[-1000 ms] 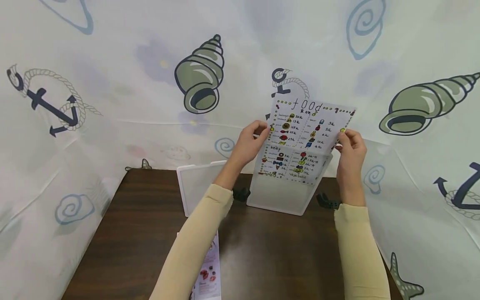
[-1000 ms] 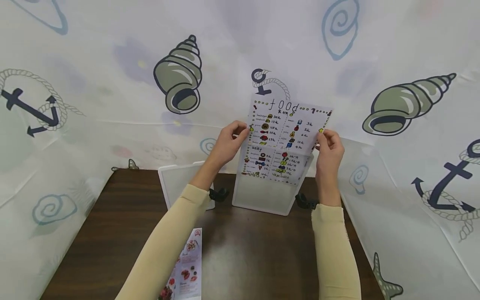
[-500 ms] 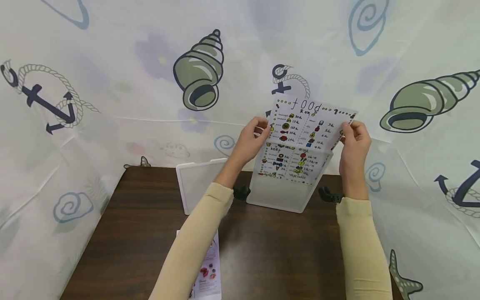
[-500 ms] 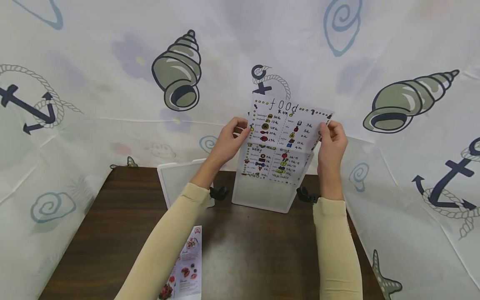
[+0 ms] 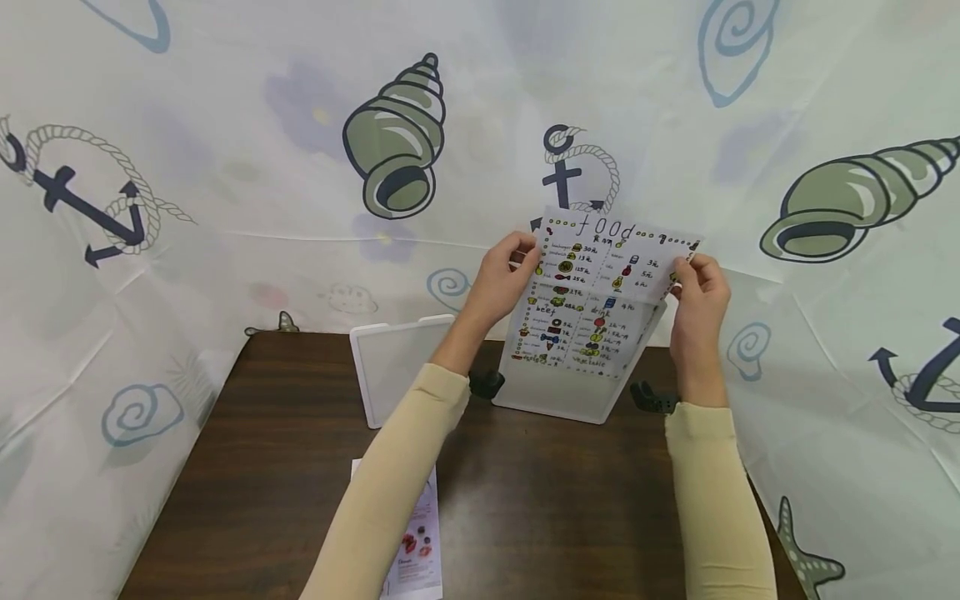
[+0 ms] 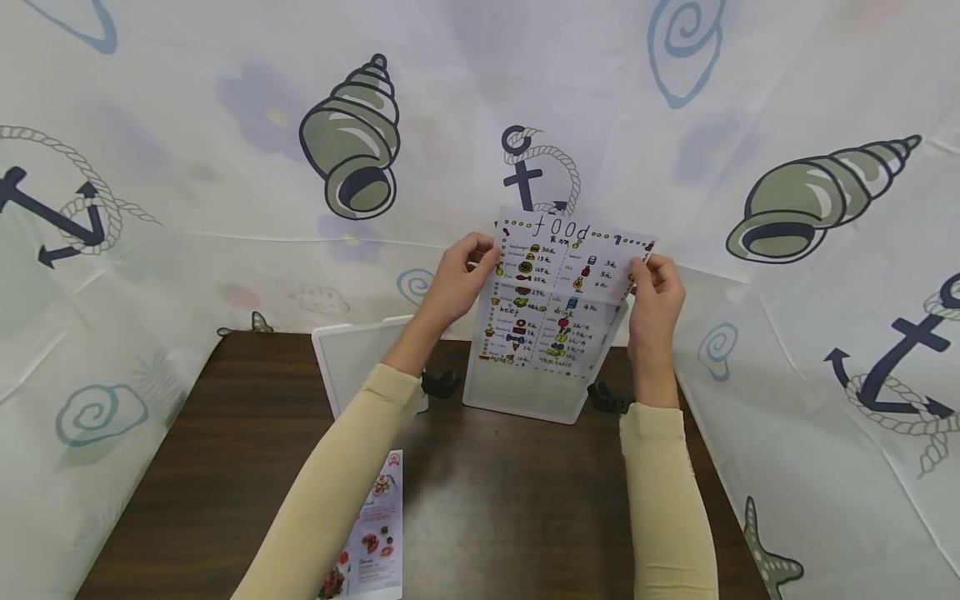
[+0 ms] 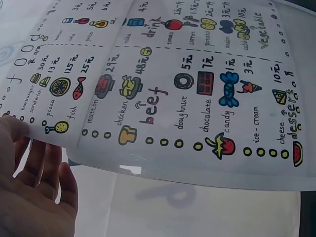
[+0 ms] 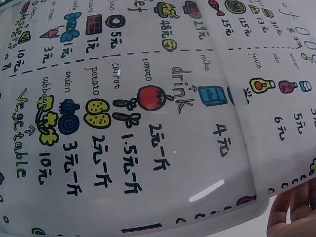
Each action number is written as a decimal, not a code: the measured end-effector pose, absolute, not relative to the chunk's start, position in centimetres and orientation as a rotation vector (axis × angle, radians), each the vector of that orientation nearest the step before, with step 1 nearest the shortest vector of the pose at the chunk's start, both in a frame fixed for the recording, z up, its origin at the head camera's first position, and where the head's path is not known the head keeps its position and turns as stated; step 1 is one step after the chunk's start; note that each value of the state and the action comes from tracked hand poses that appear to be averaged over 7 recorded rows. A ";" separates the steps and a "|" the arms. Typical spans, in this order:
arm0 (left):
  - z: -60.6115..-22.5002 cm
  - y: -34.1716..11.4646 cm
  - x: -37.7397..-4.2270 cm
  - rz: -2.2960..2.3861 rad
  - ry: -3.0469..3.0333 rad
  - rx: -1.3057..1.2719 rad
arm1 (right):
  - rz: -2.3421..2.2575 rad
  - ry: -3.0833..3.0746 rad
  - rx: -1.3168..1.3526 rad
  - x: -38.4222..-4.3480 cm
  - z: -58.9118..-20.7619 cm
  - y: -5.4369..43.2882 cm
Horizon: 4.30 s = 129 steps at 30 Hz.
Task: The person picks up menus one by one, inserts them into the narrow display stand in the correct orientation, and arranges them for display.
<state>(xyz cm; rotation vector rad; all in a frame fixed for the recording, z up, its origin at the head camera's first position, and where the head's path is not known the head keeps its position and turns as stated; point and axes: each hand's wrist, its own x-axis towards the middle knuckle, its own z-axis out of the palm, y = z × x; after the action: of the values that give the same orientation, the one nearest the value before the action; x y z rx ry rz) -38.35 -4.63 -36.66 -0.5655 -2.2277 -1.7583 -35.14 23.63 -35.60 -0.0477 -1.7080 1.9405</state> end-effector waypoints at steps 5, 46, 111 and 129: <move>-37.2 -4.6 -38.6 -1.748 -2.239 -0.575 | 1.944 -1.650 -0.020 -35.1 -35.4 23.6; -38.1 -4.9 -38.4 -1.761 -2.233 -0.507 | 1.907 -1.710 0.003 -35.0 -37.2 23.8; -39.3 -4.8 -38.2 -1.533 -2.271 -0.494 | 1.613 -1.947 -0.106 -33.6 -39.4 23.9; -39.5 -4.9 -37.9 -1.537 -2.329 -0.442 | 1.646 -1.935 -0.052 -34.3 -41.6 24.6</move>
<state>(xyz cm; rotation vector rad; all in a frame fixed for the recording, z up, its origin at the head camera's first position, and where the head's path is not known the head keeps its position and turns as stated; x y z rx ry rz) -37.93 -4.91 -39.54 -0.4421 -2.3290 -1.5374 -34.26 24.56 -41.62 -0.0522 -1.9351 1.6456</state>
